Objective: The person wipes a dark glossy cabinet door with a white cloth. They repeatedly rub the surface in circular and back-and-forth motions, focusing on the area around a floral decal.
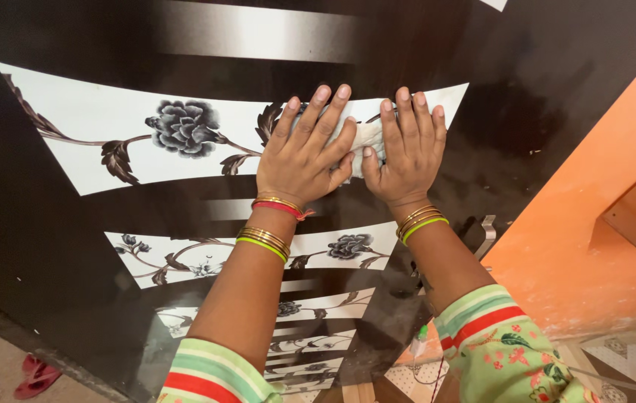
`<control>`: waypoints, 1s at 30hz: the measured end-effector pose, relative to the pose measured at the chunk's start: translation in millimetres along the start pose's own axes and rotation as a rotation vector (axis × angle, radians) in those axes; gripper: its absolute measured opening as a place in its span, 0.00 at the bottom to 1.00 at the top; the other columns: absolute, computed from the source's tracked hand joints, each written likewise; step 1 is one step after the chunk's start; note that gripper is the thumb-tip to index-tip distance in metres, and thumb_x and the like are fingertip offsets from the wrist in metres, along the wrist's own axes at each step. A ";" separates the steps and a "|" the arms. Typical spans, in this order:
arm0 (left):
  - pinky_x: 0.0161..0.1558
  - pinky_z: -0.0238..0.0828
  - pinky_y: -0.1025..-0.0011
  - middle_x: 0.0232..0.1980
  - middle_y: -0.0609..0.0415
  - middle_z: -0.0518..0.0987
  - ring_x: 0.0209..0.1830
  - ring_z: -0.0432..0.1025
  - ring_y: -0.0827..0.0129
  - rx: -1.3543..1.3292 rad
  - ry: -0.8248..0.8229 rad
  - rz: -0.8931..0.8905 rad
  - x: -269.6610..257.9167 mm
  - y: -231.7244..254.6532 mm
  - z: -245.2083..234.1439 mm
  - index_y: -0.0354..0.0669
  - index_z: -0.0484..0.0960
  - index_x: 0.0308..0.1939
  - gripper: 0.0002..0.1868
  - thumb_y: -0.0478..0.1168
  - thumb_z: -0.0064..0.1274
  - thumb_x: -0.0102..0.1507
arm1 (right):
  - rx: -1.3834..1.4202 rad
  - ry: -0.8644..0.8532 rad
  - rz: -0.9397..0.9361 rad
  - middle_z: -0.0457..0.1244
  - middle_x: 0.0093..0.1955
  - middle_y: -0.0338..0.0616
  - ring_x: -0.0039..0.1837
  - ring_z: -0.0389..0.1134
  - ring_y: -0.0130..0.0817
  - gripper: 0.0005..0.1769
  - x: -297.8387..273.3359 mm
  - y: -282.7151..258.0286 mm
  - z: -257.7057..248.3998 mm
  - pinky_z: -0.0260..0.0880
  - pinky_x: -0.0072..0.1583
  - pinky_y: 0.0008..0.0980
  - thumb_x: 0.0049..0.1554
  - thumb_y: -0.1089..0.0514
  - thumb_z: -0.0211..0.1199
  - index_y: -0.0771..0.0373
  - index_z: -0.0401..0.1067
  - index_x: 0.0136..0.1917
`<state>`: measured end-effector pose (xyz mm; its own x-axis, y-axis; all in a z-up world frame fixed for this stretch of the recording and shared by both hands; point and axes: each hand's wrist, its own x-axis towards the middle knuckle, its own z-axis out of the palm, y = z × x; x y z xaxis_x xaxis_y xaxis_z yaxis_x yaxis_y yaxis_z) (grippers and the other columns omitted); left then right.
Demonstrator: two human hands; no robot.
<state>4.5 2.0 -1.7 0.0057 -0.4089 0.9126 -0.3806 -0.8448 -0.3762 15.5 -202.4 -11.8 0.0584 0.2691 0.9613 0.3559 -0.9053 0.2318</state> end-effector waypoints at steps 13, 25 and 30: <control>0.84 0.35 0.55 0.83 0.51 0.60 0.84 0.51 0.60 -0.025 0.003 0.001 -2.4 -1.4 2.3 0.50 0.71 0.54 0.13 0.49 0.50 0.71 | -0.011 0.007 0.013 0.56 0.79 0.54 0.82 0.53 0.52 0.33 -1.6 -1.1 2.1 0.42 0.81 0.57 0.64 0.44 0.52 0.65 0.68 0.75; 0.60 0.67 0.65 0.64 0.57 0.76 0.61 0.71 0.67 -0.082 0.086 0.285 -9.9 -9.6 -10.8 0.53 0.73 0.51 0.07 0.43 0.49 0.69 | -0.015 0.003 0.014 0.56 0.79 0.53 0.81 0.54 0.53 0.30 -0.6 -0.2 1.5 0.44 0.81 0.58 0.62 0.52 0.56 0.64 0.68 0.75; 0.47 0.68 0.69 0.55 0.60 0.77 0.49 0.73 0.72 -0.148 0.125 0.274 -9.0 -10.8 -12.6 0.50 0.73 0.61 0.16 0.42 0.49 0.70 | 0.018 0.001 0.017 0.58 0.78 0.54 0.81 0.55 0.52 0.28 -0.4 -0.4 -1.1 0.44 0.81 0.58 0.58 0.60 0.59 0.63 0.70 0.72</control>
<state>-3.2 19.1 -3.8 -0.2255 -0.5606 0.7968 -0.4829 -0.6460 -0.5912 14.3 -202.6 -12.1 0.0638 0.2539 0.9651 0.3714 -0.9037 0.2131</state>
